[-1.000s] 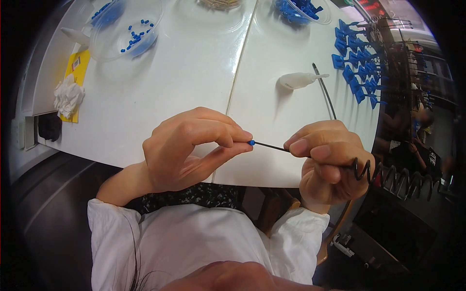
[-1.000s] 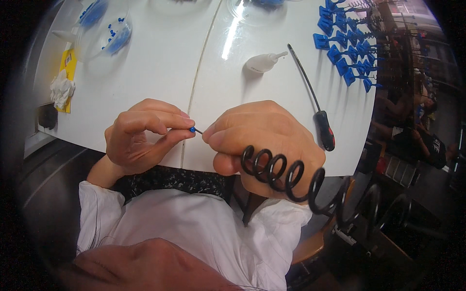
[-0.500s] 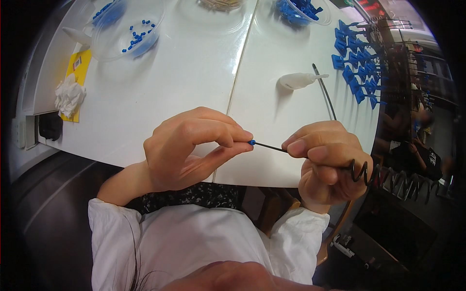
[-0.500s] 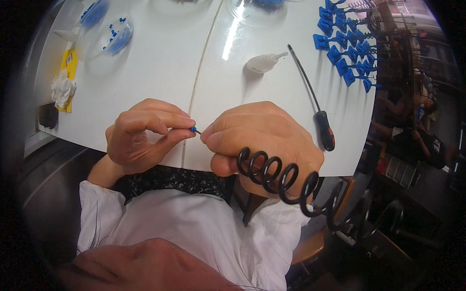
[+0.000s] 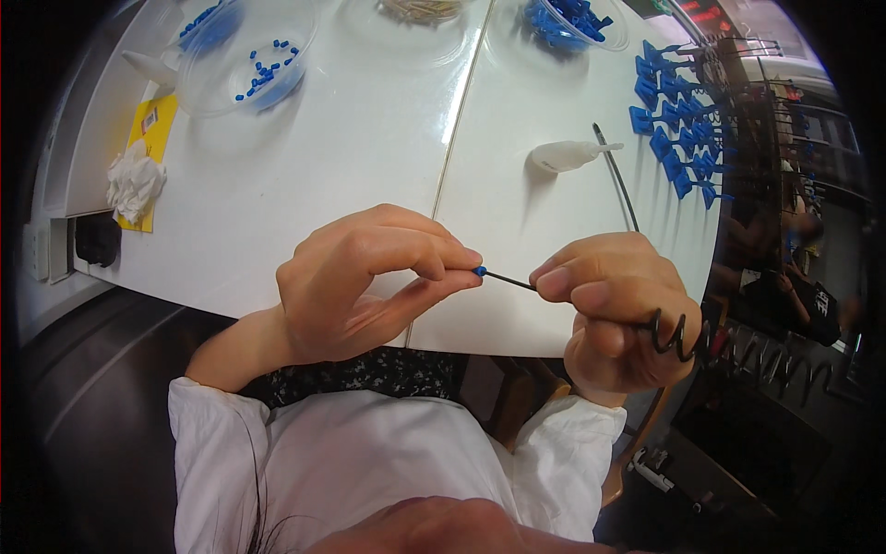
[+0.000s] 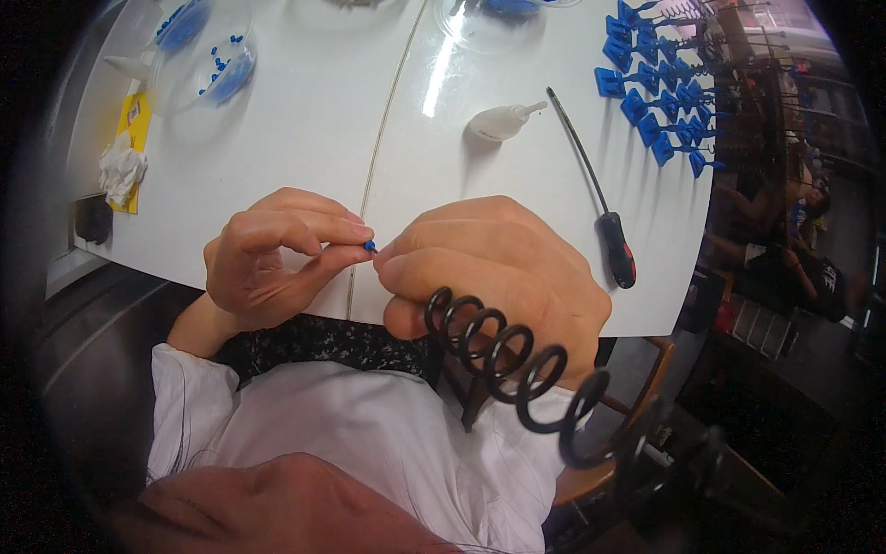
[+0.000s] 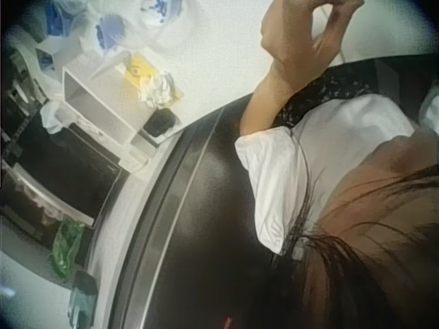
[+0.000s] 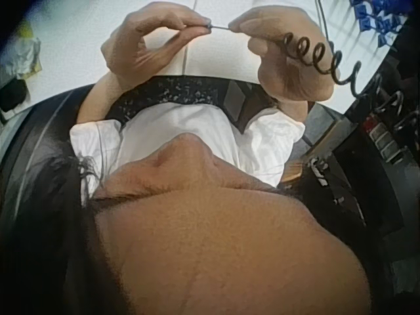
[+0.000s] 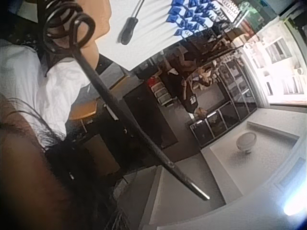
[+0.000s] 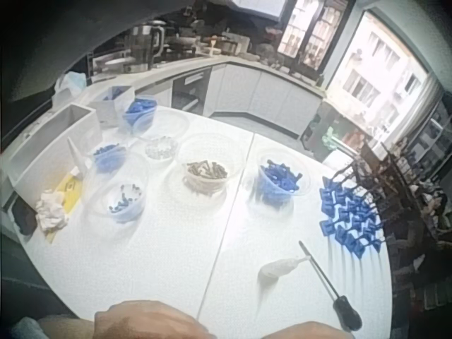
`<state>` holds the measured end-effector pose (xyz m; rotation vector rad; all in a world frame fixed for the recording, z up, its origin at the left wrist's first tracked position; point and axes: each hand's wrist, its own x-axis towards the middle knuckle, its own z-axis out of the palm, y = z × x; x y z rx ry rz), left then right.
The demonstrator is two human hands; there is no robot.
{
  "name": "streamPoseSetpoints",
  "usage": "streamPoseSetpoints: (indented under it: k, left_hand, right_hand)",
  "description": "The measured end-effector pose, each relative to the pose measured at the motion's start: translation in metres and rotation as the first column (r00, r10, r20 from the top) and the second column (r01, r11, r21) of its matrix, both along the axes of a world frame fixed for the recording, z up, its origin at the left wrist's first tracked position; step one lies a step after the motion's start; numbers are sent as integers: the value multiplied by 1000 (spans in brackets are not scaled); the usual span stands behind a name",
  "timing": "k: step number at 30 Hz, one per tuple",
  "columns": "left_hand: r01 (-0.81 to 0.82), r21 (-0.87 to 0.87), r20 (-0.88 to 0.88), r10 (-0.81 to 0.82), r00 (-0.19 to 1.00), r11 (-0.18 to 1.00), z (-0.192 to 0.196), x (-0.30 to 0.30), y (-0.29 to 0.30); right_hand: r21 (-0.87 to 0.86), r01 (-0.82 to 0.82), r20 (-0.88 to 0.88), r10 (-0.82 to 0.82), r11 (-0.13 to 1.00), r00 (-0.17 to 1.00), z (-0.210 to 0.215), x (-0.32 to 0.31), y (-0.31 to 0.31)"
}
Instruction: Assembling a lighting fixture component using blue plastic pieces, a spring, a metal rod, and adhesive.
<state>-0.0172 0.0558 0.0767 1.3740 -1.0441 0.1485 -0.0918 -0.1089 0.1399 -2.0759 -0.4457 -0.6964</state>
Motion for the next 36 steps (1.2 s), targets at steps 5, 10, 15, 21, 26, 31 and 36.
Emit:
streamPoseSetpoints:
  k: [5,10,15,21,26,31,36]
  left_hand:
    - [1,6,5,-1,1000,1000,3,1,4]
    - [88,109,-34,-85,996,990,6,1,8]
    - [36,38,-17,-35,999,999,0,0,4]
    - [36,-3,-27,-36,999,999,0,0,5]
    - [66,37,-35,-65,997,997,2,0,7]
    - [86,34,-70,-84,994,996,2,-1,7]
    - [85,52,-87,-80,993,995,3,-1,7]
  right_hand:
    - [4,-55,-8,55,998,998,2,1,-3]
    - [-21,-87,-8,87,996,996,5,-1,-5]
    - [12,-55,-5,55,998,998,2,0,0]
    - [-36,-73,-1,73,997,997,3,-1,-3]
    - [-63,-47,19,48,997,999,2,2,-1]
    - [-51,-17,16,18,999,1000,2,2,0]
    - [-55,-18,3,18,998,1000,2,1,1]
